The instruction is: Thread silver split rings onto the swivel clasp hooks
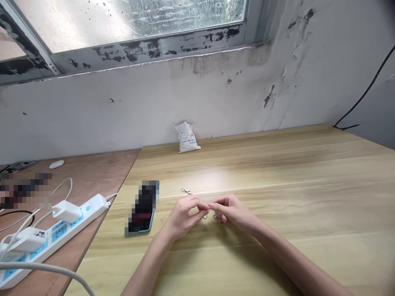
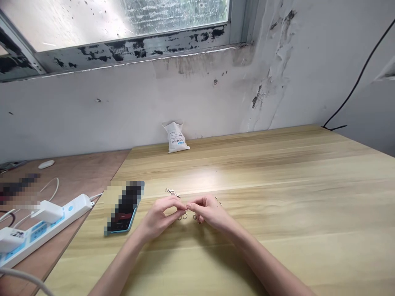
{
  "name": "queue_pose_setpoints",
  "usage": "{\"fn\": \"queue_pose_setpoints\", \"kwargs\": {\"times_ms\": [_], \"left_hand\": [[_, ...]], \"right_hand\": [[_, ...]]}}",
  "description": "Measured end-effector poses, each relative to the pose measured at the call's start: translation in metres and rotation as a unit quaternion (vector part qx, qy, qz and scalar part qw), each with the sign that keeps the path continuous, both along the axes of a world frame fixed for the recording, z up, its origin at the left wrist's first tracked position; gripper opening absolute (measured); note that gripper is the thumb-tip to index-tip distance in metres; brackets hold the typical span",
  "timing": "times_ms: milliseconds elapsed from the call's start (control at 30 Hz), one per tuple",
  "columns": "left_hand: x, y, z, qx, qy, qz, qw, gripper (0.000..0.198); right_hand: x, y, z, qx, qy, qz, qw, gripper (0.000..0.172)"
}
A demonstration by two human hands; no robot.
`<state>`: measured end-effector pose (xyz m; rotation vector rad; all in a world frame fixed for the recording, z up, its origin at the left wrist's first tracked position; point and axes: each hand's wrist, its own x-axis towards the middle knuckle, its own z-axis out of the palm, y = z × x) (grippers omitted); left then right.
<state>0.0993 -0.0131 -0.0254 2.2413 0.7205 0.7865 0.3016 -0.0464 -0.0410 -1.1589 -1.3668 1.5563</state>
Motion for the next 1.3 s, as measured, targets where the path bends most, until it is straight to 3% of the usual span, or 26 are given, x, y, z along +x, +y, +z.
{"fn": "queue_pose_setpoints", "kwargs": {"times_ms": [300,633,833,1000,1133,1300], "left_hand": [[0.000,-0.001,-0.001,0.093,0.050,0.022,0.994,0.010],[0.004,-0.003,0.002,0.051,0.000,0.082,0.995,0.005],[0.006,-0.005,-0.002,0.039,-0.010,0.080,0.996,0.008],[0.000,0.000,-0.006,-0.002,0.044,0.106,0.993,0.019],[-0.005,0.006,-0.006,-0.025,0.055,0.117,0.991,0.012],[-0.006,0.008,-0.002,-0.019,0.064,0.114,0.991,0.011]], "right_hand": [[0.002,-0.001,-0.002,0.041,-0.020,-0.005,0.999,0.041],[-0.006,-0.001,-0.003,0.058,0.023,-0.086,0.994,0.039],[-0.015,-0.005,-0.003,0.093,0.031,-0.119,0.988,0.040],[-0.011,-0.003,-0.004,0.187,-0.093,-0.134,0.969,0.037],[-0.005,0.000,-0.009,0.278,-0.228,-0.106,0.927,0.038],[-0.003,0.001,-0.013,0.286,-0.308,-0.068,0.905,0.030]]}}
